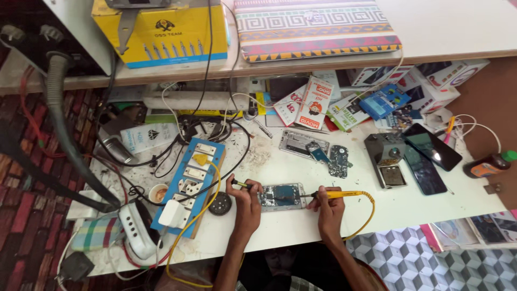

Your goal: The person uses a soldering iron and a small screwdriver to work on a disassembled smartphone motherboard. They repeatedly apply the soldering iron to various points on the circuit board while holding the board steady with the other hand.

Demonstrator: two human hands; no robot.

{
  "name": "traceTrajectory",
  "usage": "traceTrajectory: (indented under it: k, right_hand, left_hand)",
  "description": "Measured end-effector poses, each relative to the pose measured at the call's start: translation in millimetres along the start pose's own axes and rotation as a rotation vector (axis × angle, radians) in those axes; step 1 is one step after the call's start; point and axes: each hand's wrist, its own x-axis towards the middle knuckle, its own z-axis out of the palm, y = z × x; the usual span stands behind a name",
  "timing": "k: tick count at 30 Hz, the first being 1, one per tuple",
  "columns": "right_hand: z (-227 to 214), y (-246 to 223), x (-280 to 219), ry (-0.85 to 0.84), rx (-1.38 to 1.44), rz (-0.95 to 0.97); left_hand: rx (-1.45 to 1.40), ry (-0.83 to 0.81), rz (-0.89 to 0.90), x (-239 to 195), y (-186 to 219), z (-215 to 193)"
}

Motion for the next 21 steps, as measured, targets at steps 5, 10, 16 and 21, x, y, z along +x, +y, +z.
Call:
traceTrajectory:
  k: [5,10,16,21]
  right_hand:
    - [-3,-3,-3,0.174,0.098,-0.043]
    - [-11,-7,8,0.276,0.102,-0.170]
    - [-27,-1,24,0.425,0.233,-0.184]
    - [-38,-3,22,0.409,0.193,-0.189]
  left_hand:
    - [-0.117,0.108,-0.171,5,9,12]
    - [-0.011,0.321,-0.251,14,27,34]
    - [0.248,0.506,-0.155,31,21,57]
    - [-0.136,0.135,-0.090,59,-4,51]
